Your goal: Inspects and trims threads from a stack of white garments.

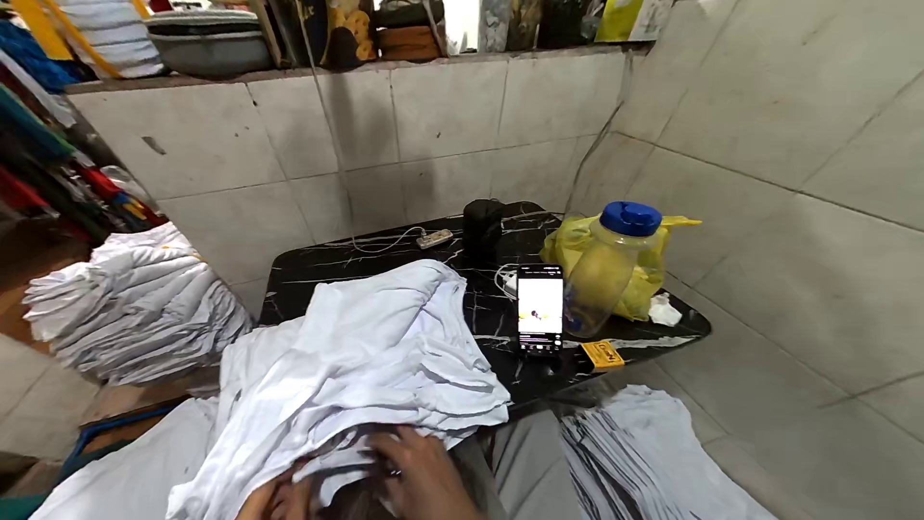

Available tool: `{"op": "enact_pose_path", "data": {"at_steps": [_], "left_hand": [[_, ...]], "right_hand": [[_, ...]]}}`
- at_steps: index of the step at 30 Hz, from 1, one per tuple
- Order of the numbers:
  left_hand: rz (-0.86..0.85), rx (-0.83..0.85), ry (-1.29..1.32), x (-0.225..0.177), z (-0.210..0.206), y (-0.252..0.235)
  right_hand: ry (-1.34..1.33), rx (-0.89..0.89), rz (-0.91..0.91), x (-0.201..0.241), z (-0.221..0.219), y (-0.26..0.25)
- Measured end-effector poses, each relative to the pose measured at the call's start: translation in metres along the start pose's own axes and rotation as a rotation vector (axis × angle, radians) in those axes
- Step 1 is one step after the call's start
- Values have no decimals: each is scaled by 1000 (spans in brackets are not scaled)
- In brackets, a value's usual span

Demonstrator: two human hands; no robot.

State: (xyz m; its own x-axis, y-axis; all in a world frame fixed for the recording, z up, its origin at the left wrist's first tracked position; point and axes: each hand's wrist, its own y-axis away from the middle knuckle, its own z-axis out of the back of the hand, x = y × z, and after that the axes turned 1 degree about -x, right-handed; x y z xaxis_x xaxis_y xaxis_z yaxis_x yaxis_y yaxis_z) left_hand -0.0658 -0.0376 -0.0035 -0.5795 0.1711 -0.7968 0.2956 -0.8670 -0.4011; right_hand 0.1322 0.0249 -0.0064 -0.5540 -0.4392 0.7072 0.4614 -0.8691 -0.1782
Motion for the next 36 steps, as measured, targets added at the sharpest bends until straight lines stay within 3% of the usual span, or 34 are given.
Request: {"op": "enact_pose_path", "data": {"at_steps": [2, 4, 7, 9, 13, 17, 22, 27, 30, 33, 36], "left_hand": [[35, -14, 233, -15, -8, -8], [-135, -9, 267, -11, -18, -17], [-402, 79, 103, 10, -20, -32], [-482, 132, -34, 13, -18, -40], [-478, 257, -225, 12, -20, -39], [-571, 176, -379, 15, -41, -29], [-658, 54, -288, 30, -50, -23], [-590, 106, -297, 26, -48, -20], [-561, 147, -336, 22, -48, -18], [-530, 181, -314, 17, -43, -19], [-516, 204, -329, 9, -38, -20]], "right_hand": [[-48, -50, 3, -16, 3, -2], [-170, -36, -25, -28, 5, -5], [-345, 30, -142, -36, 9, -14], [-350, 64, -187, -36, 11, -17], [-333, 67, -205, -37, 12, -16], [-337, 53, -245, -34, 14, -15], [-324, 44, -265, -33, 13, -15], [-274, 31, -268, -29, 10, -13], [-171, -96, -149, -25, 3, -7], [-53, -308, 152, -25, -2, -2], [-33, -326, 337, -22, 6, -1]]}}
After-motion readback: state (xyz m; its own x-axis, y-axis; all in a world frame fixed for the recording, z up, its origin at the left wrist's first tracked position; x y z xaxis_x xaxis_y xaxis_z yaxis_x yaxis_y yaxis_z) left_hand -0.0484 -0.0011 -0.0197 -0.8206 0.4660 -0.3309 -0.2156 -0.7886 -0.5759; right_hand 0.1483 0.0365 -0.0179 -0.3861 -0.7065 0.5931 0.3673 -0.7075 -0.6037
